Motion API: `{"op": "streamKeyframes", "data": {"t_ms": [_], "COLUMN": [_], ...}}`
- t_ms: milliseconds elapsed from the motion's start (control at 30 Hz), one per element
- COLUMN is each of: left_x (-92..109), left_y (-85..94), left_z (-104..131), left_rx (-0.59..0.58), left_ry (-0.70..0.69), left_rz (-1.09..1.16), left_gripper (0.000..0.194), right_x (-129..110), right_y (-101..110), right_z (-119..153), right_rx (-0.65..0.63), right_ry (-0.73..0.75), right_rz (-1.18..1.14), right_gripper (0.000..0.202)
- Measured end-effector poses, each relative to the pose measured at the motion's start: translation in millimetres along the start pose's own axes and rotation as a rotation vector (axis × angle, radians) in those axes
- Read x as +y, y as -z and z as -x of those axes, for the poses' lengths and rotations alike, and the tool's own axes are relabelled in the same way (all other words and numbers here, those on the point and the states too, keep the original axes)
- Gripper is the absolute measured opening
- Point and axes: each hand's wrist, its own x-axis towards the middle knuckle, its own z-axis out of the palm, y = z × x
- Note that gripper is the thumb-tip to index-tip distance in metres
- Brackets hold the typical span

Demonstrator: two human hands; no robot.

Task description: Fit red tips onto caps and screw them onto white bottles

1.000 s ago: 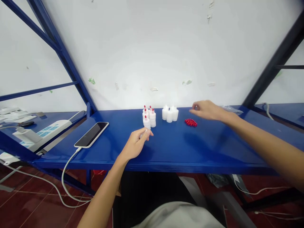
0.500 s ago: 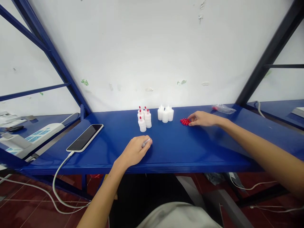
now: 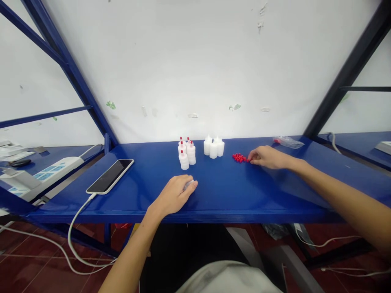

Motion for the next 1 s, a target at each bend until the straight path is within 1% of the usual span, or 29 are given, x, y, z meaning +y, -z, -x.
{"op": "streamKeyframes", "data": {"t_ms": [67,100,133,200,267,333,367,433,500,567,700,767,900,1000], "left_x": [2,3,4,5,5,4,4,2,2,2,3,2,-1,-4], "left_y": [1.6,2.1,2.2,0.8,-2.3,-6.0,-7.5,-9.3,-9.1,-7.7,-5.2,-5.4,-7.5,-8.4], "left_z": [1,1,1,1,0,0,0,-1,-1,-1,-1,0,1,0], "left_rx": [0.001,-0.002,-0.005,-0.007,0.007,0.022,0.025,0.032,0.042,0.046,0.057,0.071,0.109,0.135], "left_ry": [0.003,0.008,0.017,0.033,0.036,0.03,0.027,0.023,0.028,0.038,0.03,0.03,0.09,0.129], "left_rz": [0.037,0.056,0.069,0.067,0.032,0.003,0.003,0.027,0.068,0.125,0.239,0.245,0.213,0.207], "left_gripper": [0.039,0.037,0.034,0.026,0.019,0.019,0.019,0.02,0.021,0.022,0.023,0.025,0.04,0.039], "right_x": [-13,-25,-39,-75,-114,-147,-159,-175,-182,-184,-186,-189,-193,-196], "right_y": [-1,-2,-3,-7,-14,-24,-29,-39,-46,-50,-52,-53,-59,-64], "right_z": [8,13,16,22,24,21,18,10,3,-2,-3,-2,-4,-5], "right_rx": [0.071,0.117,0.171,0.22,0.203,0.138,0.107,0.095,0.102,0.093,0.037,0.037,0.058,0.07], "right_ry": [0.023,0.05,0.084,0.218,0.359,0.493,0.532,0.551,0.54,0.536,0.602,0.65,0.682,0.666], "right_rz": [0.017,0.018,0.0,-0.117,-0.286,-0.449,-0.507,-0.581,-0.62,-0.645,-0.667,-0.648,-0.662,-0.715], "right_gripper": [0.023,0.023,0.023,0.023,0.02,0.016,0.016,0.014,0.013,0.013,0.014,0.013,0.018,0.022]}}
